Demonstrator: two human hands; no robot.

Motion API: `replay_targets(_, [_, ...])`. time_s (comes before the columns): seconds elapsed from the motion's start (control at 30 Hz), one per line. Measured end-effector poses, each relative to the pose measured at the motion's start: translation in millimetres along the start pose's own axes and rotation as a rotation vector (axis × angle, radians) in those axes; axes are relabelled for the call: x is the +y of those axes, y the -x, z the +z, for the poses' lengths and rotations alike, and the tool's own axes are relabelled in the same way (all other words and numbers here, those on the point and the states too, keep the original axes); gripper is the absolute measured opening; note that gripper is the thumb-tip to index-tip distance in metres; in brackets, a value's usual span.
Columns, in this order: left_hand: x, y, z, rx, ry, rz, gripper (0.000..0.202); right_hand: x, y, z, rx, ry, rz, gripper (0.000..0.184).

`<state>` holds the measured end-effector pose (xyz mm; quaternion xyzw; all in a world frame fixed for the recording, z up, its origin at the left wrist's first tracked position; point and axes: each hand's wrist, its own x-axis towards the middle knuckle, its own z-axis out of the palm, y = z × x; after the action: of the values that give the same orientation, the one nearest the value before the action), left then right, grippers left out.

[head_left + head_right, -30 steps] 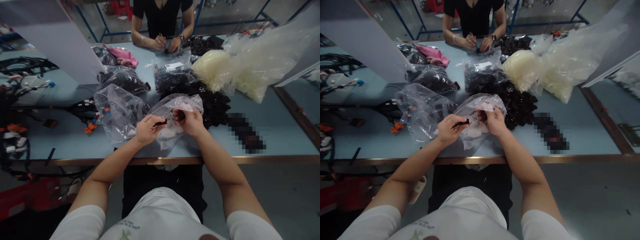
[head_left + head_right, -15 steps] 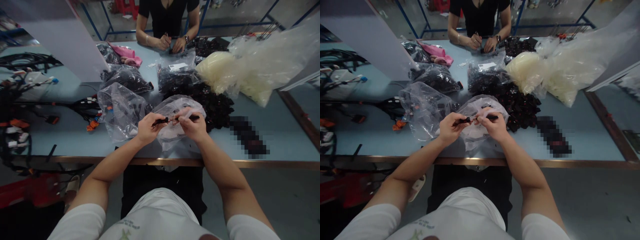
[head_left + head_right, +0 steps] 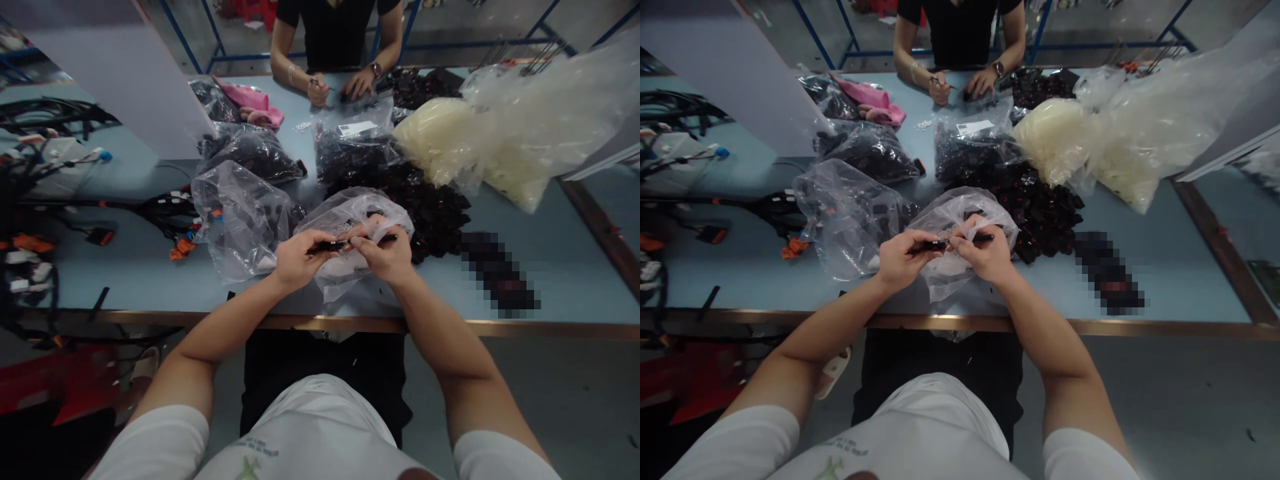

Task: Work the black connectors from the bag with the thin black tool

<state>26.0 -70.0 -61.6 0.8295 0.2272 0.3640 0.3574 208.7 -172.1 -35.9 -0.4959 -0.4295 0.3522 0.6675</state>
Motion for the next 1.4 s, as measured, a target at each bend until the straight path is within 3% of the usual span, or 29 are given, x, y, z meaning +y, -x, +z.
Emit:
replay_targets(0.4, [-0.8, 2.9, 2.7, 0.002, -0.01, -0.01, 0.025, -0.3, 1.0, -0.5, 0.0, 0.088, 0.022, 0.035])
replay_targets(0.8, [1.3, 2.1, 1.4, 0.012, -0.083, 0.025, 0.022, 10.4, 2.9, -6.6, -0.037, 0.238, -0.146, 0.012])
replay_targets(1.13, [1.3, 2.6, 2.2, 0.007, -0.013, -0.032, 0.022, 3.6, 2.3, -6.8, -0.031, 0.163, -0.079, 0.024])
replay_targets(1.4, [3.2, 1.2, 1.6, 0.006, -0.047, 0.005, 0.021, 8.5, 2.9, -7.8, -0.04, 0.172, -0.108, 0.018])
